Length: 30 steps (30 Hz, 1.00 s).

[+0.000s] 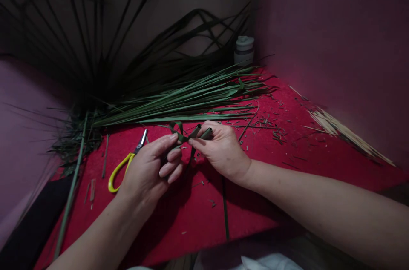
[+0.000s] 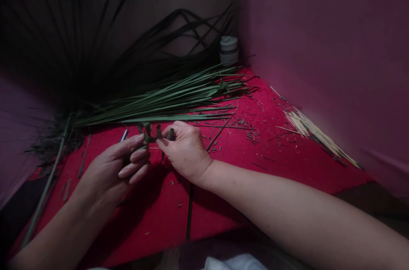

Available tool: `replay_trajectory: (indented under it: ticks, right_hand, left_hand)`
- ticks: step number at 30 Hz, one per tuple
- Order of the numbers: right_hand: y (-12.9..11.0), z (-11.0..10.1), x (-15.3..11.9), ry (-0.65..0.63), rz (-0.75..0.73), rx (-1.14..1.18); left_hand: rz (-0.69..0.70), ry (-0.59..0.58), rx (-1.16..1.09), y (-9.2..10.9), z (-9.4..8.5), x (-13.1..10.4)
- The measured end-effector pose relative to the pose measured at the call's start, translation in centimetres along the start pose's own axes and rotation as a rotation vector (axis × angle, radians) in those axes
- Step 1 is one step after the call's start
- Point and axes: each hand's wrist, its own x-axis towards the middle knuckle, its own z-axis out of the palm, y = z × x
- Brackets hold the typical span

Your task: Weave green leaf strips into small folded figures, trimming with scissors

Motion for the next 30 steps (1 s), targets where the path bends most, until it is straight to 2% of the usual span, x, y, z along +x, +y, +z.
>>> replay_trajectory:
  ticks: [7,10,13,17,22,26,30]
  right_hand:
    - [0.5,-0.1,0.3,-0.016,-0.019,0.015]
    - [0.3,-0.2,0.4,-0.008,-0.07,-0.045]
    - [-0.3,-0.5,0.5,-0.074,-0.156,-0.093]
    - [-0.7,-0.7,0.6,-0.159,-0.25,-0.044]
    - [-0.4,-0.6,0.7,-0.146,-0.109,0.076]
    - [-0.5,-0.6,0.8,-0.154,0.025,0.224]
    - [-0.7,-0.6,0.8,-0.135,0.067,0.322]
  left_hand:
    - [-0.232,-0.056,-0.062,0.7,-0.8,0.9]
    - [-0.335,-0.102,-0.077,0.6,-1.2,1.2]
    - [-0.396,-0.15,-0.091,0.4,-1.5,1.2]
    - [-0.42,-0.184,-0.105,0.3,-1.8,1.3]
    - [-0.48,-0.24,-0.17,0.4,-2.2,1.5]
    - [-0.491,-0.226,-0.239,0.6,-2.0,1.3]
    - [-0.403,-0.2,-0.215,0.5,-1.8,1.0]
